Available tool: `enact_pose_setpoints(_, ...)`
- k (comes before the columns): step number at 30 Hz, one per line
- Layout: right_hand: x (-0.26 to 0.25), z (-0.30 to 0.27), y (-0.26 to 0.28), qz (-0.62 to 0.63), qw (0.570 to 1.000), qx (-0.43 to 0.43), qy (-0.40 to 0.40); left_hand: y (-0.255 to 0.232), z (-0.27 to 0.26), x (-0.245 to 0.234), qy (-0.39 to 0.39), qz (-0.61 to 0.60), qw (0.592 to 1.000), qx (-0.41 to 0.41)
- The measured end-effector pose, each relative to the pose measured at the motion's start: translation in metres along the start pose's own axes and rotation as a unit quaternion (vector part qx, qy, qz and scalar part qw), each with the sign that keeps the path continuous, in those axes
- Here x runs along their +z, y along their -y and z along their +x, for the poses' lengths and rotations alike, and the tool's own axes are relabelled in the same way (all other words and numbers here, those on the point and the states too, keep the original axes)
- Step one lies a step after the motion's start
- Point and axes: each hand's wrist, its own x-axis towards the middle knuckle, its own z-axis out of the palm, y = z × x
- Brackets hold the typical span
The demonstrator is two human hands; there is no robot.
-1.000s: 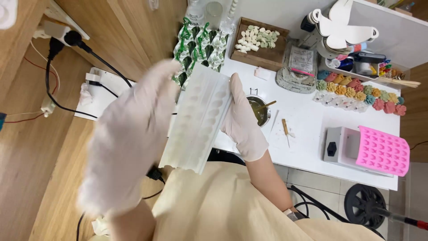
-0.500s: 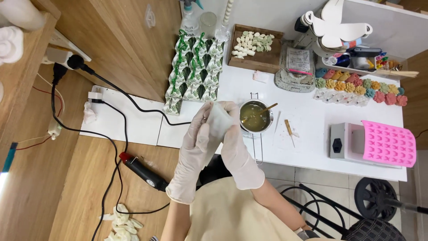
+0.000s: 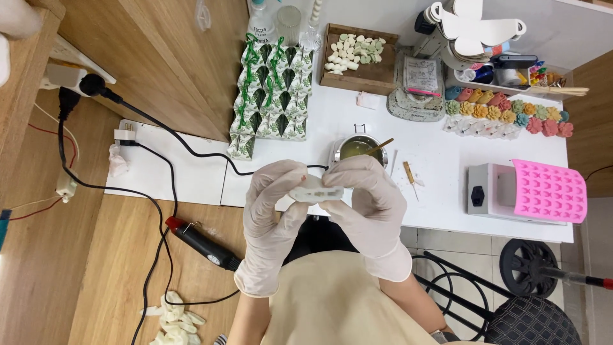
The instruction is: The recorder is melting wax in a small metal pot and pouring it into a silicone mold for candle or soap making.
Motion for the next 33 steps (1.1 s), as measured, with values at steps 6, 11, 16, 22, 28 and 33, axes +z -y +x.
enact_pose_setpoints(6,-0.005,-0.004,-0.006,0.026,0.999,-0.012,0.026,-0.020,0.003,-0.003,-0.018,-0.109,0.992,-0.061)
enact_pose_setpoints(11,-0.010,-0.003,-0.005,0.050,0.998,0.021,0.025,-0.036,0.014,-0.003,-0.003,-0.024,0.998,-0.051)
enact_pose_setpoints(16,-0.012,-0.001,0.002,0.072,0.996,0.031,0.039,-0.045,0.020,-0.005,0.018,-0.007,0.999,-0.045)
enact_pose_setpoints(22,-0.014,0.005,0.005,0.029,0.999,0.005,0.037,-0.045,0.025,-0.003,0.018,0.029,0.998,-0.043)
enact_pose_setpoints(28,-0.017,0.007,0.000,0.029,0.999,0.017,0.025,-0.042,0.023,-0.003,0.011,0.024,0.998,-0.057)
enact_pose_setpoints(33,-0.018,0.009,-0.004,0.043,0.998,0.019,0.029,-0.045,0.024,-0.002,0.016,0.004,0.997,-0.075)
